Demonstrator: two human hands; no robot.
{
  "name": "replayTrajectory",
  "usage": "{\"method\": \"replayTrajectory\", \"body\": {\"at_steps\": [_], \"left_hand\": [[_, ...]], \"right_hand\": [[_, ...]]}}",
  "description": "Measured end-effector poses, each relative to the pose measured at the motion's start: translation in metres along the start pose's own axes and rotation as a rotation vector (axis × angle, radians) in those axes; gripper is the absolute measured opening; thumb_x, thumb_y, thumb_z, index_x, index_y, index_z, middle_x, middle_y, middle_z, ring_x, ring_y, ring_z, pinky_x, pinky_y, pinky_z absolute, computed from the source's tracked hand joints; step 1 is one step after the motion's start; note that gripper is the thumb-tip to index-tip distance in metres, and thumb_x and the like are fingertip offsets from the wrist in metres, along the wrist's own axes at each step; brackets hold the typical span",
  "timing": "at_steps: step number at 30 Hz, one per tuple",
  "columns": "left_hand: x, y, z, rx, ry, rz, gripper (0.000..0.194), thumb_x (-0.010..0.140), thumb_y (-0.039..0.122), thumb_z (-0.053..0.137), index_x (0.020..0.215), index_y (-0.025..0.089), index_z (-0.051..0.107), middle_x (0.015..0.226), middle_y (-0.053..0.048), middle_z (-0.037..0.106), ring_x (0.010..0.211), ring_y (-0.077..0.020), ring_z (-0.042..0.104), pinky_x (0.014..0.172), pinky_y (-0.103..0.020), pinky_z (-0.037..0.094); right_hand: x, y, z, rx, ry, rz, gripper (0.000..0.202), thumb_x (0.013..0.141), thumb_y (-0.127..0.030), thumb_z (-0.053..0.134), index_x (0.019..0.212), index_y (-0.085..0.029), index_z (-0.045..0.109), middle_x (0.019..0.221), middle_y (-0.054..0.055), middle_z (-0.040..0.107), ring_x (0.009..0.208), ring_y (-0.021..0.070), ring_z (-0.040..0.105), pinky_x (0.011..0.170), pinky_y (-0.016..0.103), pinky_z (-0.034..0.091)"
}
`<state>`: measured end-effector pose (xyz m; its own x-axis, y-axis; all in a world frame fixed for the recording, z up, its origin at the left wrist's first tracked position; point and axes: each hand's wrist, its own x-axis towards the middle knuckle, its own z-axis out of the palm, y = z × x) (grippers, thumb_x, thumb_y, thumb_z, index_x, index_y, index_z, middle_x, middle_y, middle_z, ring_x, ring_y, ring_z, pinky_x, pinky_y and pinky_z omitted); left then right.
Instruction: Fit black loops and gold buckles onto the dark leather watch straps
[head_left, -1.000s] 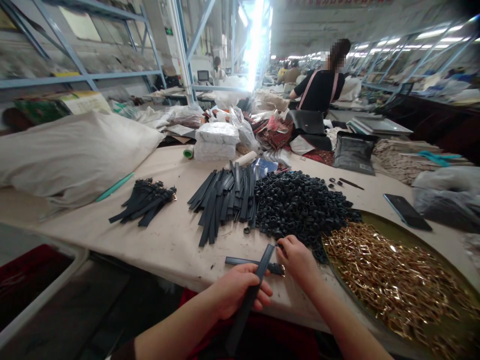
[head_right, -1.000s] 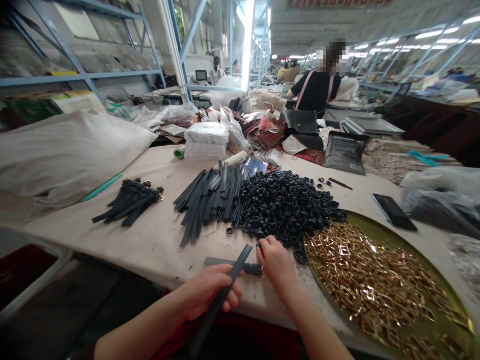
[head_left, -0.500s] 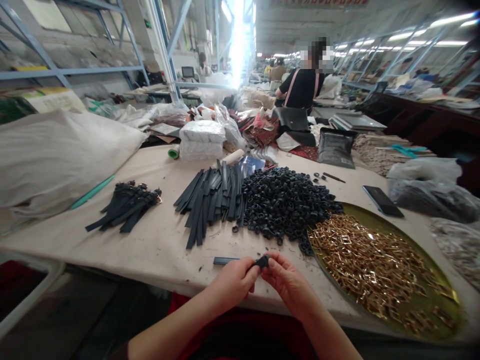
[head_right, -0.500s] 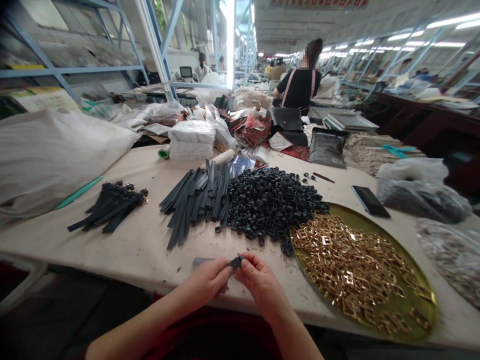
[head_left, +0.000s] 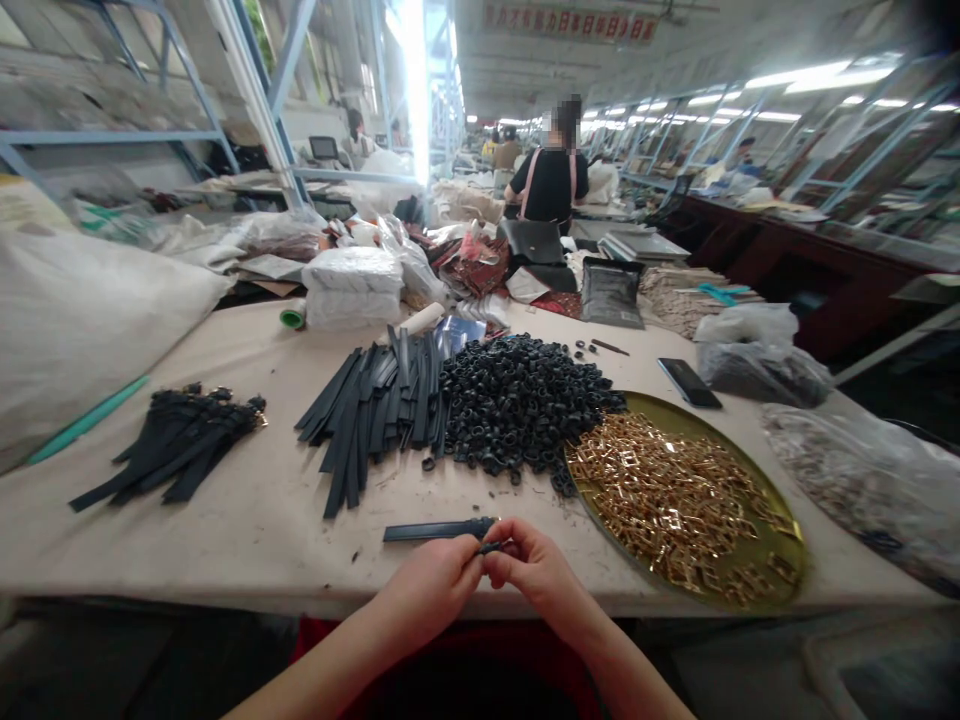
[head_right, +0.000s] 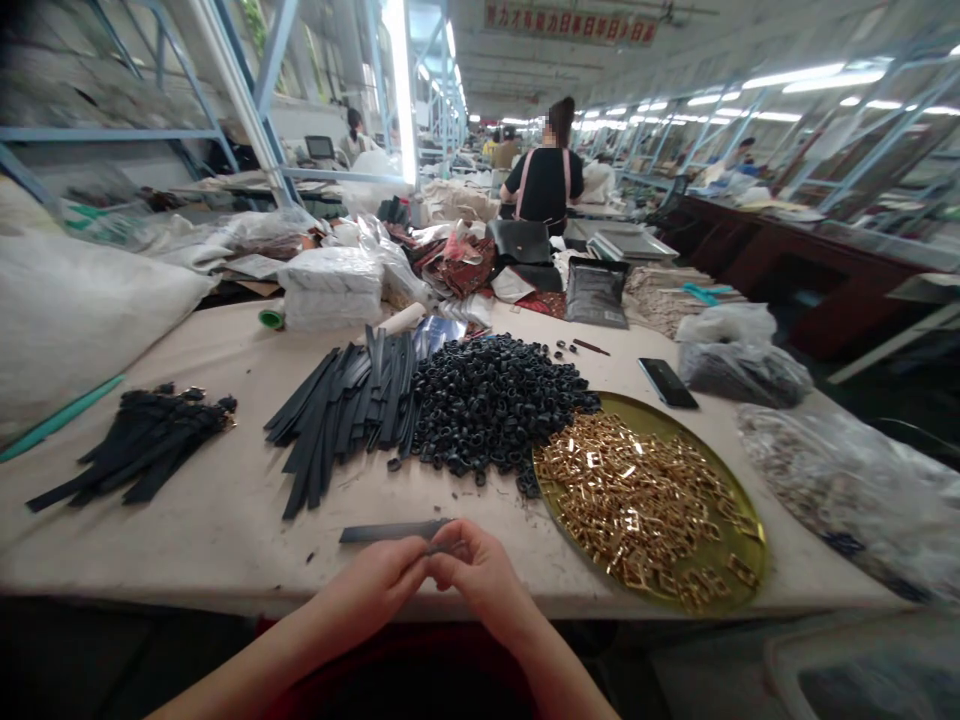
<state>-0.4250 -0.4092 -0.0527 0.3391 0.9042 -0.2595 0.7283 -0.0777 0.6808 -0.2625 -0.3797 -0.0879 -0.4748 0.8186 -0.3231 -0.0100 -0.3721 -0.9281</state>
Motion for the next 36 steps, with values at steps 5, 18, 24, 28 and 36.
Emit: {"method": "replayTrajectory", "body": {"at_steps": [5,18,24,28,36], "left_hand": [[-0.004,0.002,-0.002,-0.206,-0.092,-0.04,0.038,0.085,0.03,0.031,0.12,0.02,0.043,0.088,-0.004,0.064,0.07,-0.016,0.057,0.066,-0.025,0.044],[0.01,-0.008,0.003,-0.346,0.078,-0.078,0.034,0.081,0.042,0.036,0.091,0.016,0.055,0.066,0.002,0.049,0.062,-0.013,0.046,0.057,-0.021,0.036],[0.013,-0.003,0.011,-0.405,0.083,-0.091,0.024,0.08,0.038,0.036,0.079,0.017,0.048,0.053,0.006,0.039,0.049,-0.0099,0.037,0.046,-0.019,0.028],[0.01,-0.001,0.011,-0.462,0.006,-0.18,0.019,0.079,0.036,0.033,0.076,0.019,0.041,0.049,0.007,0.04,0.04,-0.0092,0.035,0.04,-0.02,0.027],[0.008,0.014,0.007,-0.37,0.0,-0.101,0.015,0.078,0.03,0.038,0.073,0.018,0.046,0.054,0.006,0.045,0.052,-0.0109,0.041,0.051,-0.021,0.03]], "right_hand": [[-0.006,-0.004,-0.008,0.089,0.054,-0.019,0.025,0.067,-0.031,0.066,0.081,-0.015,0.053,0.057,-0.004,0.055,0.054,0.0079,0.05,0.057,0.022,0.039],[0.029,-0.046,-0.105,-1.131,0.601,-0.139,0.021,0.082,-0.029,0.04,0.091,-0.016,0.054,0.093,0.007,0.059,0.086,0.0164,0.056,0.077,0.028,0.041],[0.065,-0.054,-0.123,-1.401,0.663,0.049,0.019,0.076,-0.024,0.045,0.077,-0.013,0.06,0.086,0.015,0.062,0.083,0.0276,0.06,0.069,0.036,0.041],[0.068,-0.05,-0.122,-1.458,0.635,0.13,0.022,0.076,-0.022,0.041,0.081,-0.014,0.061,0.087,0.015,0.064,0.081,0.0272,0.061,0.066,0.034,0.041],[0.078,-0.057,-0.128,-1.435,0.543,0.233,0.019,0.066,-0.019,0.051,0.078,-0.013,0.065,0.087,0.016,0.066,0.083,0.0282,0.062,0.063,0.031,0.04]]}}
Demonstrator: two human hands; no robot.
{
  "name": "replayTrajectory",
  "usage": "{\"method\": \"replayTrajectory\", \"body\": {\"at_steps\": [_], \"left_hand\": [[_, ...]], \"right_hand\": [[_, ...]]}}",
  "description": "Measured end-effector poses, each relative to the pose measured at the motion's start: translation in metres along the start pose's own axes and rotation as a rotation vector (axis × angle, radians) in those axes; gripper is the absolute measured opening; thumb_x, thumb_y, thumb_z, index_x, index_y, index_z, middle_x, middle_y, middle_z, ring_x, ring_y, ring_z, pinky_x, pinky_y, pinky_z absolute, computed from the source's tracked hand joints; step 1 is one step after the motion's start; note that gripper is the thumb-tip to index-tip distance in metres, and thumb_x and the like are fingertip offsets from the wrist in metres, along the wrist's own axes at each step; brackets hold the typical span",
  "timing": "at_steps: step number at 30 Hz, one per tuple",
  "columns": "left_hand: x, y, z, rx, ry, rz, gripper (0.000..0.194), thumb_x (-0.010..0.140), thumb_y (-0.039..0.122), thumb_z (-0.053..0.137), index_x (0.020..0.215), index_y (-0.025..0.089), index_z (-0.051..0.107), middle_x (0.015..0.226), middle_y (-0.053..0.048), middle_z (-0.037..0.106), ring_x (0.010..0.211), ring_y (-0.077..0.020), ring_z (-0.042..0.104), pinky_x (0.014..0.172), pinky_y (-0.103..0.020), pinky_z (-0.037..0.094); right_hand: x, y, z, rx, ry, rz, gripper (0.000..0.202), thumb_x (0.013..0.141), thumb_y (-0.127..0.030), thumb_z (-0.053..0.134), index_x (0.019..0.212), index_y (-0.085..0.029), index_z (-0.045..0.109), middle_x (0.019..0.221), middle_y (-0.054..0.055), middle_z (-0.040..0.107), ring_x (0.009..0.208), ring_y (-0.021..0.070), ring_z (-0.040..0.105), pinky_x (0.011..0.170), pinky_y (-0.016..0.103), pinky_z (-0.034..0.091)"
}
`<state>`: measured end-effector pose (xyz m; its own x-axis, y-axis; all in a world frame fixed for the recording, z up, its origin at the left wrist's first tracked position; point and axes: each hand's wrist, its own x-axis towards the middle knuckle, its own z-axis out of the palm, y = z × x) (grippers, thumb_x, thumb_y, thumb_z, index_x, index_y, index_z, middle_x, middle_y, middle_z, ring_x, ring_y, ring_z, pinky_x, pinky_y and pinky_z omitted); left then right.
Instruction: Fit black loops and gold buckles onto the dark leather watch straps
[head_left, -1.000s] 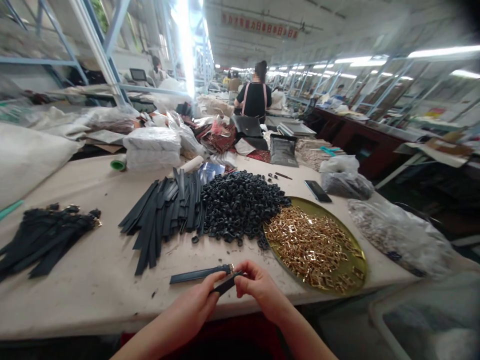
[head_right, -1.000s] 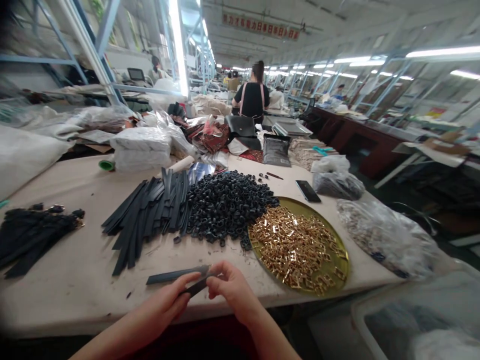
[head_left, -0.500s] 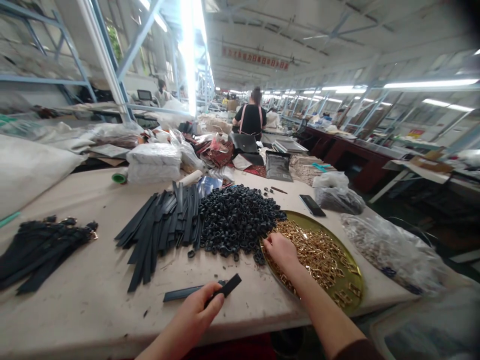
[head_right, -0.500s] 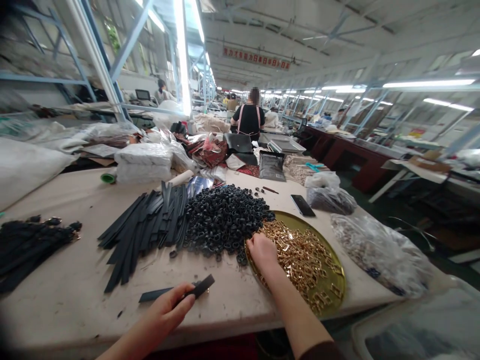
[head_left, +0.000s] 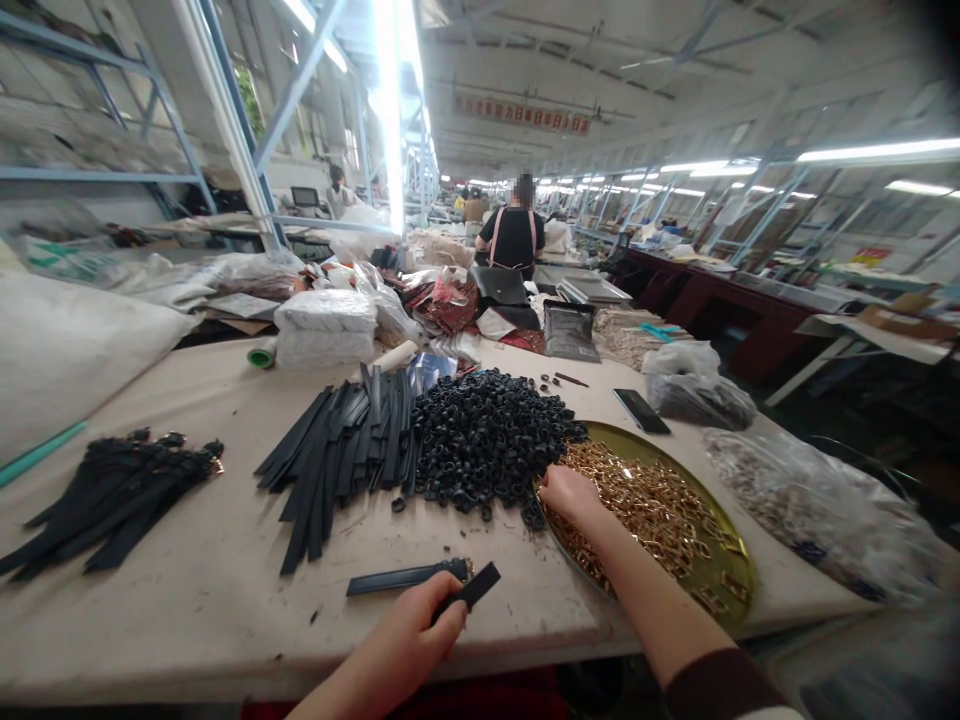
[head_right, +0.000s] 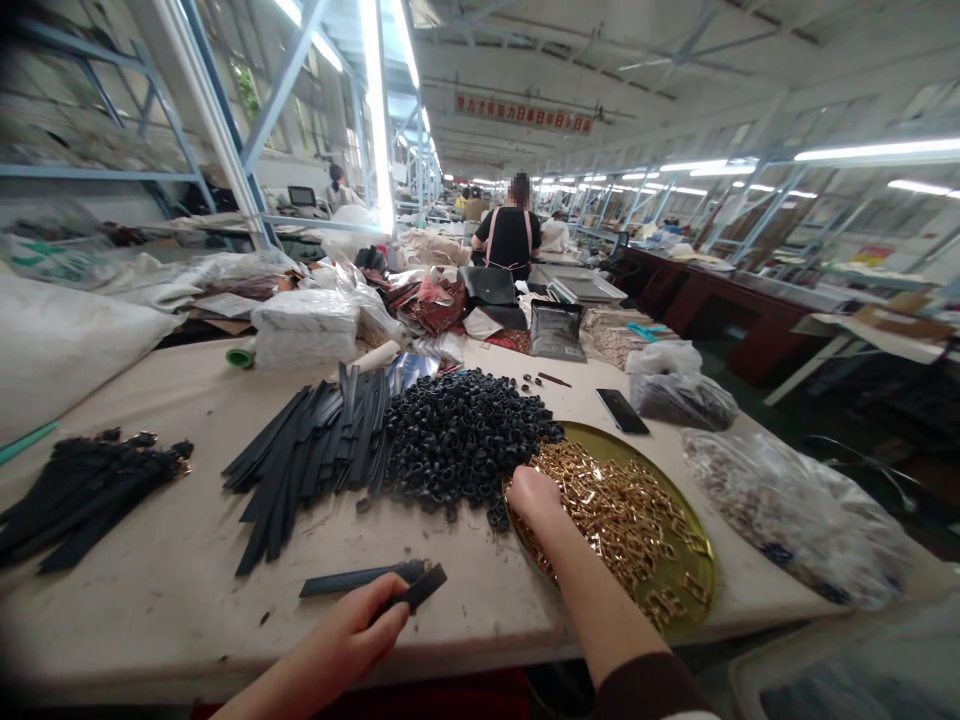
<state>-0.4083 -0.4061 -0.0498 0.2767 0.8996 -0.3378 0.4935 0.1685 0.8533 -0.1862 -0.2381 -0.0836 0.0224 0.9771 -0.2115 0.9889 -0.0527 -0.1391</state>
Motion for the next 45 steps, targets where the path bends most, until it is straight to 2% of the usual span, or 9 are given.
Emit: {"method": "replayTrajectory", "body": {"at_steps": [5,10,13,17,21,29,33,38,45], "left_hand": [[-0.006,-0.008,-0.005,-0.049,0.003,-0.033,0.017,0.078,0.032,0.037,0.075,0.018,0.046,0.053,0.006,0.044,0.051,-0.0109,0.041,0.051,-0.021,0.03],[0.004,-0.009,-0.001,-0.159,0.011,-0.011,0.019,0.079,0.035,0.037,0.075,0.018,0.045,0.052,0.006,0.044,0.045,-0.0091,0.039,0.046,-0.02,0.03],[0.017,-0.004,0.004,-0.279,0.05,0.022,0.021,0.078,0.036,0.037,0.079,0.017,0.044,0.052,0.007,0.042,0.041,-0.0077,0.036,0.041,-0.019,0.029],[0.027,0.0,0.005,-0.392,0.147,0.052,0.022,0.079,0.036,0.039,0.085,0.016,0.046,0.052,0.007,0.042,0.039,-0.0066,0.036,0.038,-0.018,0.029],[0.023,-0.002,-0.001,-0.327,0.2,0.071,0.029,0.079,0.042,0.043,0.087,0.015,0.049,0.055,0.006,0.046,0.04,-0.007,0.038,0.04,-0.019,0.03],[0.013,-0.004,-0.008,0.194,0.259,0.135,0.025,0.083,0.034,0.041,0.097,0.021,0.057,0.085,-0.003,0.063,0.077,-0.0183,0.056,0.064,-0.025,0.036],[0.006,-0.007,-0.014,0.208,0.266,0.068,0.03,0.086,0.038,0.032,0.081,0.018,0.054,0.069,-0.002,0.059,0.065,-0.0156,0.053,0.056,-0.023,0.032],[0.0,-0.02,-0.007,0.175,0.215,0.023,0.027,0.085,0.033,0.034,0.072,0.017,0.052,0.063,0.0,0.054,0.059,-0.0135,0.048,0.053,-0.022,0.029],[0.005,-0.02,0.007,0.068,0.229,0.079,0.027,0.085,0.032,0.035,0.09,0.019,0.057,0.084,-0.004,0.063,0.075,-0.017,0.055,0.068,-0.024,0.037]], "right_hand": [[0.001,0.015,-0.005,0.161,-0.035,-0.052,0.012,0.062,-0.02,0.053,0.061,-0.014,0.063,0.067,0.01,0.065,0.069,0.0228,0.06,0.058,0.027,0.037],[-0.027,0.026,-0.011,0.445,-0.064,-0.145,0.02,0.071,-0.031,0.048,0.076,-0.015,0.058,0.069,0.002,0.061,0.063,0.0135,0.055,0.056,0.022,0.038],[-0.057,0.01,-0.01,0.773,-0.186,-0.194,0.025,0.077,-0.039,0.044,0.082,-0.016,0.054,0.069,0.0,0.06,0.06,0.0103,0.052,0.055,0.021,0.04],[-0.094,-0.027,-0.003,1.492,-0.515,-0.108,0.026,0.068,-0.037,0.063,0.079,-0.016,0.054,0.085,0.004,0.062,0.061,0.0087,0.052,0.055,0.021,0.041],[-0.112,-0.056,0.012,1.634,-0.655,-0.088,0.027,0.065,-0.036,0.068,0.076,-0.015,0.056,0.071,0.0,0.06,0.056,0.0068,0.051,0.054,0.02,0.041],[-0.126,-0.081,0.047,1.739,-0.585,-0.14,0.034,0.061,-0.025,0.069,0.091,-0.015,0.056,0.081,0.002,0.064,0.073,0.0133,0.059,0.071,0.028,0.047],[-0.127,-0.078,0.042,1.945,-0.615,0.008,0.03,0.062,-0.014,0.064,0.09,-0.017,0.055,0.087,0.002,0.064,0.085,0.0127,0.061,0.084,0.027,0.046],[-0.12,-0.08,0.046,2.105,-0.426,0.215,0.025,0.064,-0.017,0.066,0.085,-0.02,0.053,0.094,0.003,0.066,0.085,0.0124,0.062,0.073,0.024,0.05],[-0.141,-0.1,0.056,2.171,-0.415,0.284,0.027,0.063,-0.027,0.068,0.086,-0.024,0.054,0.088,0.0,0.067,0.086,0.0161,0.062,0.076,0.031,0.049]]}}
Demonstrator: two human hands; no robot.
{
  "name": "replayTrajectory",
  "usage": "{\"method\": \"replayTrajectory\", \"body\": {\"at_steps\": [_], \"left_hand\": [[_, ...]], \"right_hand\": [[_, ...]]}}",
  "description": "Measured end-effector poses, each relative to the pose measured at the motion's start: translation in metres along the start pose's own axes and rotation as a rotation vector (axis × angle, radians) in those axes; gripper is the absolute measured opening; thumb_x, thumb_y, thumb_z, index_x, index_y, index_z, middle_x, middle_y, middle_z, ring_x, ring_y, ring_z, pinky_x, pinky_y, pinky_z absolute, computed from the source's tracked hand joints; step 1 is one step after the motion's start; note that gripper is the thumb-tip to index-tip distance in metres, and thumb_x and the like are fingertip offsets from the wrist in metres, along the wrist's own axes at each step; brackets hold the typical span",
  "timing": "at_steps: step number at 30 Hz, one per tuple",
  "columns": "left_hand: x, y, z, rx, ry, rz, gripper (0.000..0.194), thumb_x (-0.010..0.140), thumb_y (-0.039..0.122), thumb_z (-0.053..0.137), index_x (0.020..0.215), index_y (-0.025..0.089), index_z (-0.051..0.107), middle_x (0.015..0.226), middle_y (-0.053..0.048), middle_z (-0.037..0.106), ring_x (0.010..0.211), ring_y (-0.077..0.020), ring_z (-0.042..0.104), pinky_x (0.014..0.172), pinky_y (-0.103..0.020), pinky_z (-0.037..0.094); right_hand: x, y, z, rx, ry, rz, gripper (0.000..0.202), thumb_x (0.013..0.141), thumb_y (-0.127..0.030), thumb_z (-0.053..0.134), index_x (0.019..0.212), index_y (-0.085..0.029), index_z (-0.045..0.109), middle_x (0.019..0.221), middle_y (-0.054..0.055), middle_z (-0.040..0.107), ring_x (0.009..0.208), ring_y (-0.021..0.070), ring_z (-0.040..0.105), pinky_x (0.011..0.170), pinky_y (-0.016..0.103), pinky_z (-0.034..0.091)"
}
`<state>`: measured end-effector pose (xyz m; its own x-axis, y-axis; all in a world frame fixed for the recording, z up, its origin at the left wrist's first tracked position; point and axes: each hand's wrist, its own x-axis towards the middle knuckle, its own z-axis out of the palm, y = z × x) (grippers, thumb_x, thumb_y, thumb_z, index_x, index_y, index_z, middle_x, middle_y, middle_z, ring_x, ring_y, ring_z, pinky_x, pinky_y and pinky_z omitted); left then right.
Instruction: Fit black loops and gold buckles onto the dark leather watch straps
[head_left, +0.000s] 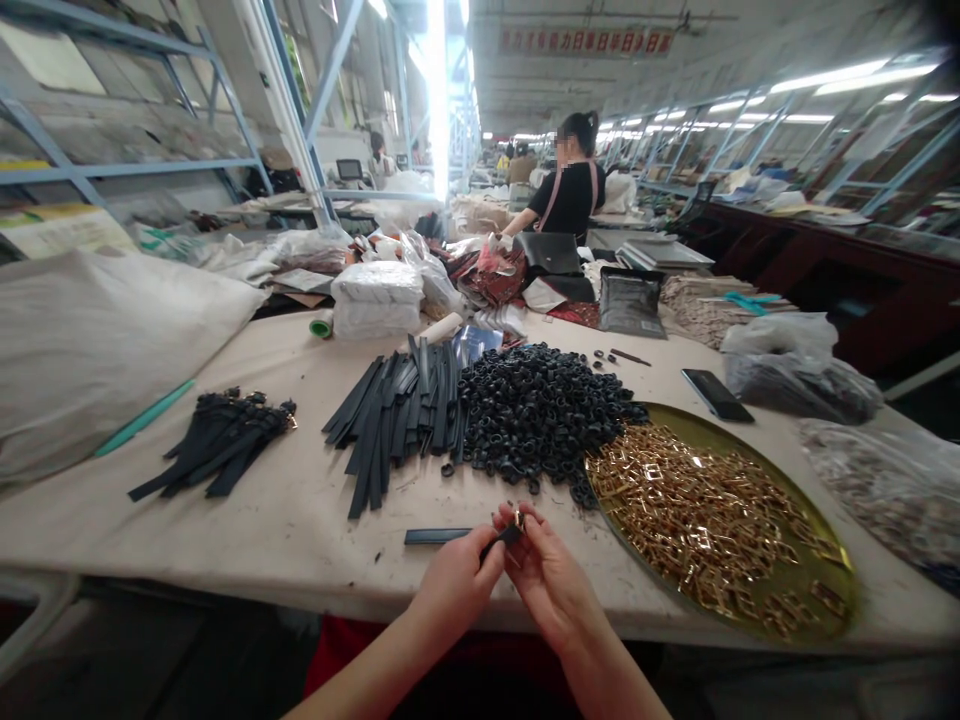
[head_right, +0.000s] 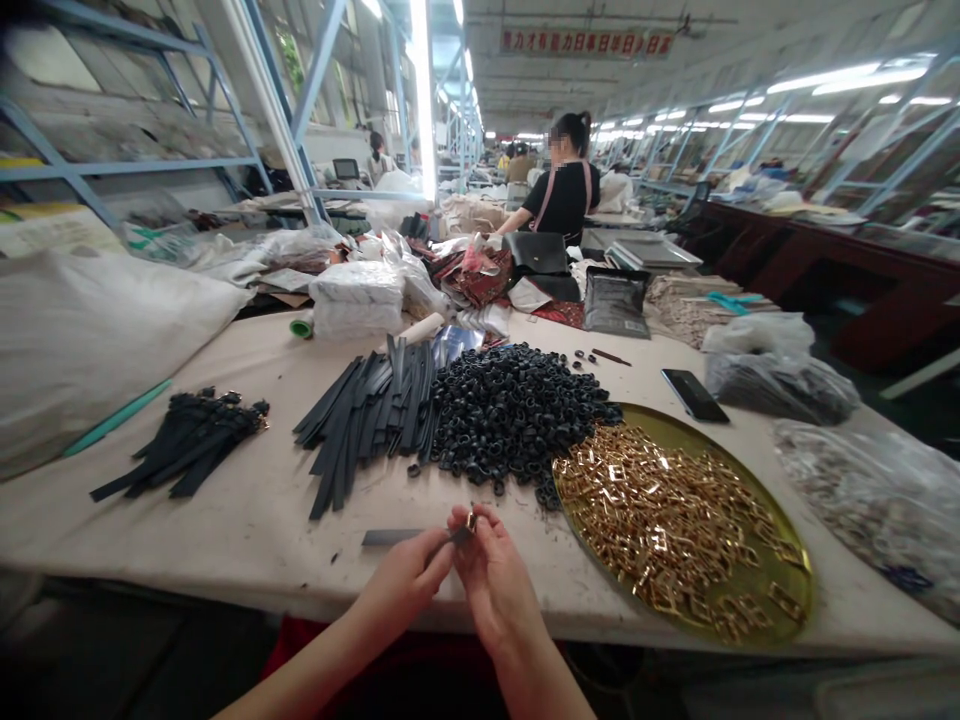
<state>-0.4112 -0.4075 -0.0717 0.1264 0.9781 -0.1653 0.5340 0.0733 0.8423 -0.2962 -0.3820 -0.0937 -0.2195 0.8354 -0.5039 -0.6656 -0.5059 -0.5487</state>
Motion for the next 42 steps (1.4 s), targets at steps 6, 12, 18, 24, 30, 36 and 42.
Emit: {"method": "replayTrajectory", "body": {"at_steps": [6,12,18,24,30,36,42], "left_hand": [[-0.003,0.005,-0.001,-0.122,-0.049,0.009,0.021,0.083,0.033,0.042,0.088,0.017,0.053,0.082,-0.004,0.061,0.075,-0.0158,0.053,0.068,-0.023,0.038],[-0.005,0.003,-0.003,-0.305,-0.13,-0.127,0.028,0.082,0.043,0.04,0.077,0.016,0.046,0.053,0.006,0.046,0.045,-0.0082,0.04,0.046,-0.019,0.031],[-0.006,0.009,-0.005,-0.496,-0.205,-0.254,0.03,0.077,0.046,0.045,0.076,0.016,0.046,0.052,0.006,0.047,0.037,-0.005,0.037,0.038,-0.017,0.028],[-0.005,0.007,-0.005,-0.566,-0.202,-0.295,0.024,0.073,0.04,0.049,0.073,0.017,0.045,0.056,0.006,0.051,0.036,-0.0038,0.037,0.037,-0.017,0.027],[-0.007,0.004,-0.008,-0.676,-0.25,-0.292,0.022,0.072,0.036,0.052,0.073,0.015,0.046,0.069,0.003,0.058,0.041,-0.0037,0.043,0.043,-0.018,0.031],[-0.009,0.007,-0.004,-0.663,-0.196,-0.282,0.025,0.071,0.039,0.053,0.07,0.014,0.048,0.064,0.003,0.056,0.041,-0.0042,0.041,0.044,-0.019,0.031],[-0.009,0.003,0.002,-0.621,-0.156,-0.27,0.026,0.072,0.041,0.051,0.07,0.015,0.049,0.062,0.003,0.057,0.04,-0.0048,0.041,0.042,-0.019,0.032]], "right_hand": [[-0.014,0.018,-0.005,-0.256,0.031,-0.194,0.034,0.065,-0.039,0.067,0.091,-0.021,0.055,0.087,0.001,0.064,0.085,0.0168,0.059,0.079,0.03,0.045],[-0.02,0.013,-0.015,-0.557,0.002,-0.278,0.026,0.073,-0.041,0.059,0.085,-0.018,0.057,0.082,0.001,0.061,0.077,0.0151,0.054,0.075,0.027,0.041],[-0.019,0.008,-0.017,-0.567,-0.035,-0.231,0.024,0.075,-0.04,0.056,0.082,-0.018,0.055,0.078,-0.001,0.058,0.067,0.0118,0.05,0.066,0.025,0.04],[-0.022,0.006,-0.018,-0.757,-0.006,-0.346,0.026,0.076,-0.044,0.053,0.079,-0.018,0.053,0.071,-0.001,0.056,0.067,0.0131,0.05,0.066,0.026,0.039],[-0.024,0.003,-0.018,-0.905,0.019,-0.427,0.028,0.077,-0.045,0.05,0.082,-0.018,0.052,0.074,0.002,0.059,0.07,0.0164,0.054,0.067,0.029,0.041],[-0.025,0.004,-0.02,-0.978,0.085,-0.5,0.029,0.076,-0.045,0.051,0.083,-0.018,0.053,0.075,0.004,0.06,0.071,0.0179,0.055,0.066,0.03,0.042],[-0.026,0.001,-0.02,-0.901,0.018,-0.434,0.028,0.077,-0.044,0.048,0.082,-0.017,0.051,0.074,0.003,0.059,0.069,0.0162,0.055,0.066,0.029,0.043]]}}
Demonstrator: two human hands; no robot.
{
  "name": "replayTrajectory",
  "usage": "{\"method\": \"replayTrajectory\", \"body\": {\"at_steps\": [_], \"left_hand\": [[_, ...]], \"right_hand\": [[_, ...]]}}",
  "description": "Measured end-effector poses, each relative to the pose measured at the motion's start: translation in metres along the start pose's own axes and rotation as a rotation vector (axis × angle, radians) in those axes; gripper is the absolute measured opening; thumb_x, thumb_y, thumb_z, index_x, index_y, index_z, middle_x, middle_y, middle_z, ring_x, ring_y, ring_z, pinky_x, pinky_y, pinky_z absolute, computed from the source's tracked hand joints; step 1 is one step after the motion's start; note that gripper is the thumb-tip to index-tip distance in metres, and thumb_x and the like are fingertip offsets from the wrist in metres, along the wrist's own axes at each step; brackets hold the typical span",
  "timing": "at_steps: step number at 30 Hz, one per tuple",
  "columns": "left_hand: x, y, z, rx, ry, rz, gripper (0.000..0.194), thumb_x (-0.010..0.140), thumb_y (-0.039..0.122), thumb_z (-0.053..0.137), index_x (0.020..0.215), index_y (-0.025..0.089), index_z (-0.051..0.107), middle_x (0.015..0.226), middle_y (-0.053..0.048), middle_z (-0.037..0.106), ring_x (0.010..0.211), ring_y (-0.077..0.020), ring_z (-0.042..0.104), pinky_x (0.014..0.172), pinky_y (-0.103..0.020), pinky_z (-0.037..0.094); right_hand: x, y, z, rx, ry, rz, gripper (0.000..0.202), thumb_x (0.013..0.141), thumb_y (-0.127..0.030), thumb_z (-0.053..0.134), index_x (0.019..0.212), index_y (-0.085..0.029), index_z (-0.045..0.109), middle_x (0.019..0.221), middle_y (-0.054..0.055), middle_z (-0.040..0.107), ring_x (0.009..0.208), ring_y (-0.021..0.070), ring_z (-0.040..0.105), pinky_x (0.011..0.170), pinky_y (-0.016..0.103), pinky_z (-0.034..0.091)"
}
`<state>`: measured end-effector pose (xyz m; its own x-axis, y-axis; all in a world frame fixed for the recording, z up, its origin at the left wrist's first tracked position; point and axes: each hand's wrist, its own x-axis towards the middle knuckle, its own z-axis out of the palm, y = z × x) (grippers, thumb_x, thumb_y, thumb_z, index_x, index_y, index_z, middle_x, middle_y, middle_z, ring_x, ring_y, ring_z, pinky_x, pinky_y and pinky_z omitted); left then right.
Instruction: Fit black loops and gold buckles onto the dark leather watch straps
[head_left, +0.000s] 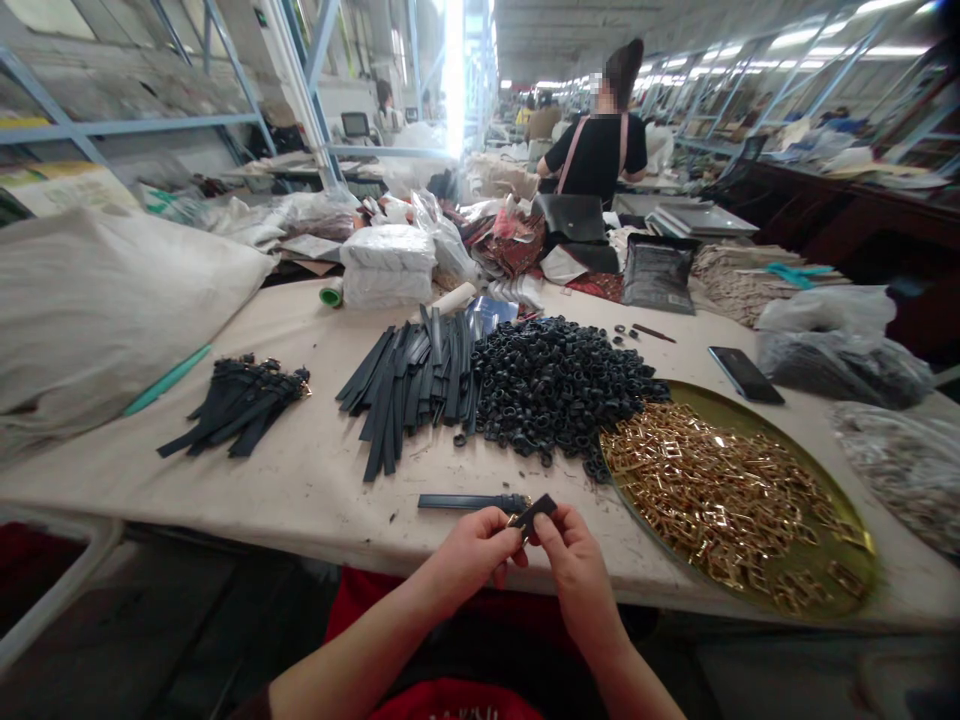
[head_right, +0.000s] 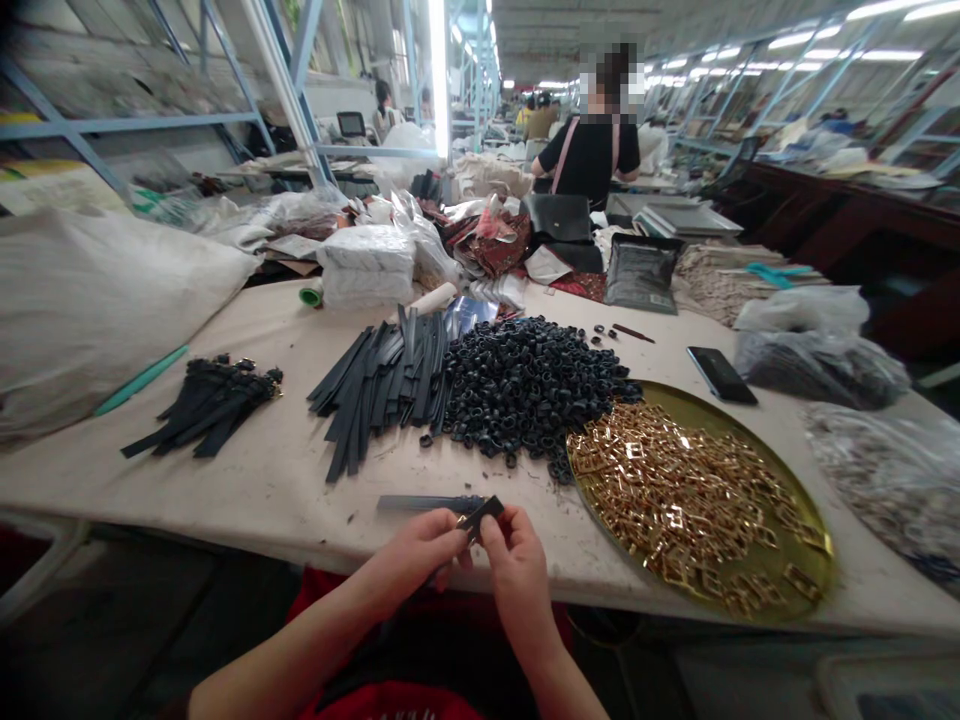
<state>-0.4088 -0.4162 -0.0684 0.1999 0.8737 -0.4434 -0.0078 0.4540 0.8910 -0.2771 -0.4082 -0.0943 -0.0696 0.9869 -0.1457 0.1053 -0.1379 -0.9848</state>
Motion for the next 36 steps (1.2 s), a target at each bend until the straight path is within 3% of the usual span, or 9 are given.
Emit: {"method": "replayTrajectory", "body": {"at_steps": [2,7,12,18,21,26,31,36], "left_hand": [[0.0,-0.003,0.001,0.007,0.025,0.008,0.026,0.073,0.04,0.05,0.069,0.015,0.049,0.061,0.003,0.056,0.04,-0.0051,0.04,0.041,-0.019,0.032],[-0.006,-0.009,0.005,0.136,0.085,0.037,0.023,0.076,0.037,0.045,0.068,0.016,0.048,0.056,0.005,0.05,0.039,-0.0058,0.039,0.038,-0.019,0.03],[-0.01,-0.012,0.006,0.305,0.104,0.05,0.024,0.078,0.037,0.043,0.064,0.018,0.044,0.047,0.008,0.04,0.039,-0.0072,0.037,0.039,-0.019,0.027],[-0.008,-0.019,0.002,0.49,0.124,0.078,0.021,0.077,0.031,0.042,0.061,0.018,0.042,0.053,0.006,0.042,0.051,-0.0095,0.04,0.047,-0.021,0.027],[-0.01,-0.017,0.004,0.615,0.17,0.119,0.021,0.077,0.03,0.043,0.06,0.017,0.042,0.056,0.005,0.044,0.056,-0.0103,0.04,0.05,-0.023,0.024],[-0.014,-0.003,0.001,0.617,0.066,0.116,0.021,0.078,0.033,0.042,0.066,0.017,0.047,0.059,0.004,0.047,0.058,-0.0109,0.041,0.052,-0.022,0.026],[-0.012,0.008,-0.01,0.602,0.033,0.097,0.026,0.077,0.038,0.044,0.063,0.017,0.047,0.057,0.004,0.048,0.058,-0.0112,0.043,0.052,-0.021,0.027],[-0.019,0.021,-0.015,0.664,0.006,0.175,0.016,0.076,0.03,0.046,0.068,0.017,0.049,0.064,0.004,0.05,0.062,-0.011,0.044,0.053,-0.021,0.027]], "right_hand": [[0.001,-0.001,-0.001,-0.001,-0.049,-0.001,0.026,0.076,-0.043,0.05,0.081,-0.017,0.051,0.073,0.003,0.059,0.069,0.0158,0.054,0.065,0.029,0.044],[0.001,0.007,-0.007,-0.297,-0.066,-0.169,0.015,0.074,-0.032,0.054,0.077,-0.018,0.049,0.072,0.001,0.055,0.07,0.015,0.051,0.066,0.027,0.041],[0.004,0.009,-0.011,-0.333,-0.17,-0.117,0.01,0.075,-0.028,0.048,0.072,-0.019,0.043,0.064,-0.003,0.046,0.061,0.0118,0.045,0.059,0.024,0.038],[0.001,0.003,-0.014,-0.474,-0.273,-0.225,0.007,0.072,-0.021,0.047,0.068,-0.019,0.042,0.067,-0.002,0.047,0.065,0.0127,0.045,0.062,0.025,0.036],[0.004,0.002,-0.017,-0.415,-0.303,-0.121,0.009,0.072,-0.023,0.048,0.069,-0.019,0.04,0.065,-0.002,0.044,0.063,0.012,0.043,0.06,0.024,0.035],[0.013,-0.001,-0.019,-0.179,-0.38,0.1,0.017,0.071,-0.03,0.053,0.075,-0.019,0.041,0.064,-0.005,0.044,0.06,0.0099,0.04,0.056,0.023,0.033],[0.016,-0.006,-0.016,-0.127,-0.397,0.077,0.019,0.071,-0.032,0.055,0.08,-0.018,0.045,0.062,-0.005,0.044,0.058,0.0094,0.039,0.056,0.022,0.031],[0.021,-0.016,-0.017,-0.104,-0.44,0.056,0.021,0.071,-0.034,0.057,0.079,-0.018,0.046,0.064,-0.004,0.046,0.06,0.0096,0.04,0.056,0.022,0.032]]}}
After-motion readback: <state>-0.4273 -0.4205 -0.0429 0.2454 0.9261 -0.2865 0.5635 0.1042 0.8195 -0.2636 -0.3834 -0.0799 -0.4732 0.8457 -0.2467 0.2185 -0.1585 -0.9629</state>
